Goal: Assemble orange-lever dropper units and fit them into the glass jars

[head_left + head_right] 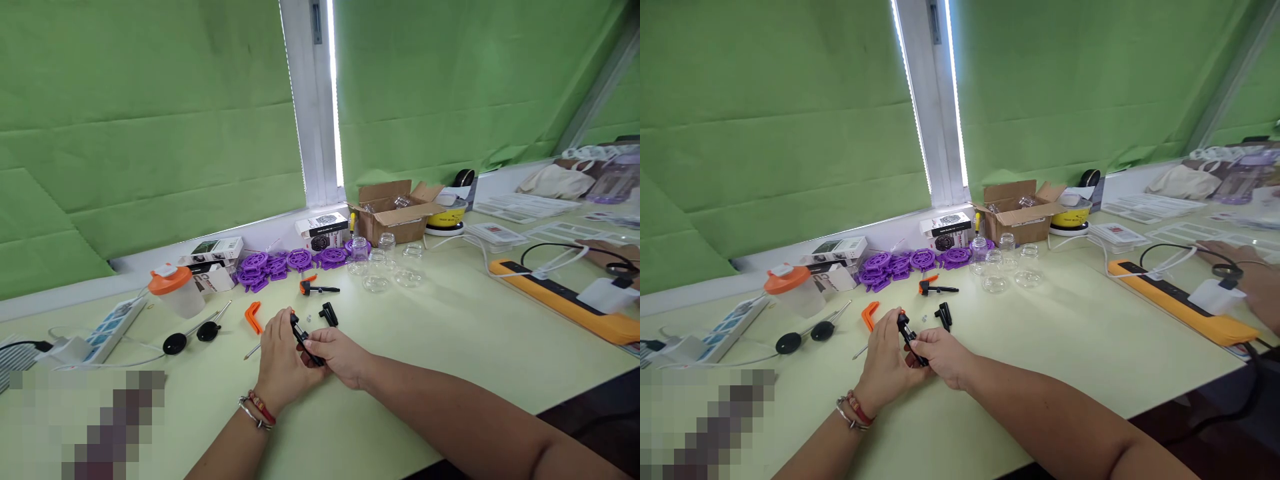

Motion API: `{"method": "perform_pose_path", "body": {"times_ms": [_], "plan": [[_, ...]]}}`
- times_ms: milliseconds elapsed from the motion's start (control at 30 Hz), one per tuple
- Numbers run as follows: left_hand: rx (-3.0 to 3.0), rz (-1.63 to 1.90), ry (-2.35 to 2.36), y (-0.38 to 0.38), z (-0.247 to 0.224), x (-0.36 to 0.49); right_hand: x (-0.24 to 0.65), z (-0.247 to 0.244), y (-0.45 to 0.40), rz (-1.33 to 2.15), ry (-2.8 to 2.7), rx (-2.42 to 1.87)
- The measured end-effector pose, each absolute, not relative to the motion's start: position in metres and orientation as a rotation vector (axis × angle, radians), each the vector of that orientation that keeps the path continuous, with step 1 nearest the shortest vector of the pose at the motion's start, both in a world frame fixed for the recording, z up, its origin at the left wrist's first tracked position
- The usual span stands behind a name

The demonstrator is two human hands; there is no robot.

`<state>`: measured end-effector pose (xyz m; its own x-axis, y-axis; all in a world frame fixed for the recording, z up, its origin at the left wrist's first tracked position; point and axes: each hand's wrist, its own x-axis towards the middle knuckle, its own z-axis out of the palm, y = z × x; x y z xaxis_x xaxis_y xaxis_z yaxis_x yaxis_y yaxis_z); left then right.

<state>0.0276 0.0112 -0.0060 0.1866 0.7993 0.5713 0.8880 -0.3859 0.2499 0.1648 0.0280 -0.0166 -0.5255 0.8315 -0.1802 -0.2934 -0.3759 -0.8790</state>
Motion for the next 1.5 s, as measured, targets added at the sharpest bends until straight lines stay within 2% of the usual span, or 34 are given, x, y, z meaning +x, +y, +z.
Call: {"method": "perform_pose_path", "body": {"times_ms": [433, 767, 1500], "plan": [[-2.337, -0.897, -1.743, 0.009, -0.008, 0.032, 0.165, -0.020, 0.033, 1.986, -1.071, -0.828], [-2.303, -0.988, -1.744, 0.007, -0.005, 0.035, 0.164, -0.026, 0.036, 1.997, -1.102, -0.773], [-2.322, -0.904, -1.789, 0.010, -0.015, 0.034, 0.164, -0.012, 0.035, 2.008, -1.080, -0.901]]}}
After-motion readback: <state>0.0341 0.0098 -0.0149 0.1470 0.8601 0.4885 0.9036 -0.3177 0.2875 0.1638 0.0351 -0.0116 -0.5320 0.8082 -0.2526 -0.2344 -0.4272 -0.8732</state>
